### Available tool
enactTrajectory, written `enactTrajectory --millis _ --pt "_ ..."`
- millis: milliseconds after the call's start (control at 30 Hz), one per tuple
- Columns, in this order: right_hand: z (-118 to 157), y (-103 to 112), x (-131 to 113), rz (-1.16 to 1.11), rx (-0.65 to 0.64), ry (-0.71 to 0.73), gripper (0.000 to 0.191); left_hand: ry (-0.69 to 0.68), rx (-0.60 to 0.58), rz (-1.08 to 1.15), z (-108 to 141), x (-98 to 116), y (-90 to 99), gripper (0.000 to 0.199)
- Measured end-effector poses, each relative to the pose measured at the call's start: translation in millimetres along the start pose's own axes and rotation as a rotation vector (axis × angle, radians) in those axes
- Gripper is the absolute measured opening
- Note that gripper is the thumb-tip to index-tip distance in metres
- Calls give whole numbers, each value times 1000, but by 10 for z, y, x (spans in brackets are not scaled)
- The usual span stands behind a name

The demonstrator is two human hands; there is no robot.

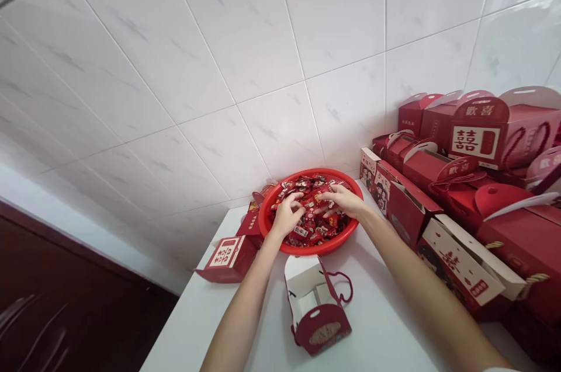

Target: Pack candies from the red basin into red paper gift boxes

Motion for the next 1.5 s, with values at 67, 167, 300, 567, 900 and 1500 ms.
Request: enactTrajectory --millis 67,167,300,567,900,1500 --pt "-1 8 -1 -5 24 4 26 10 24 -21 4 8 11 42" --pt "8 2 -2 26 -5 2 28 -18 -18 -3 29 46 -5 44" --pt "9 5 -13 83 8 69 27 -49 -90 53 72 108 -49 50" --pt "-6 25 -16 88 106 80 27 -68 -45 -160 113 60 150 38" --pt "-19 25 -7 113 149 126 21 -33 -262 -243 201 -25 243 33" --pt "-116 89 28 174 256 264 26 130 -10 -433 -73 118 -107 45"
Point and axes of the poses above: each hand's wrist, its own z-axis away from the middle knuckle, its own y-axis out of the back of the hand, x = y × z, the point moved 3 cm from there along -z, towards the middle knuckle, and after that the axes turned 13 degrees about x, right-handed, at the moved point
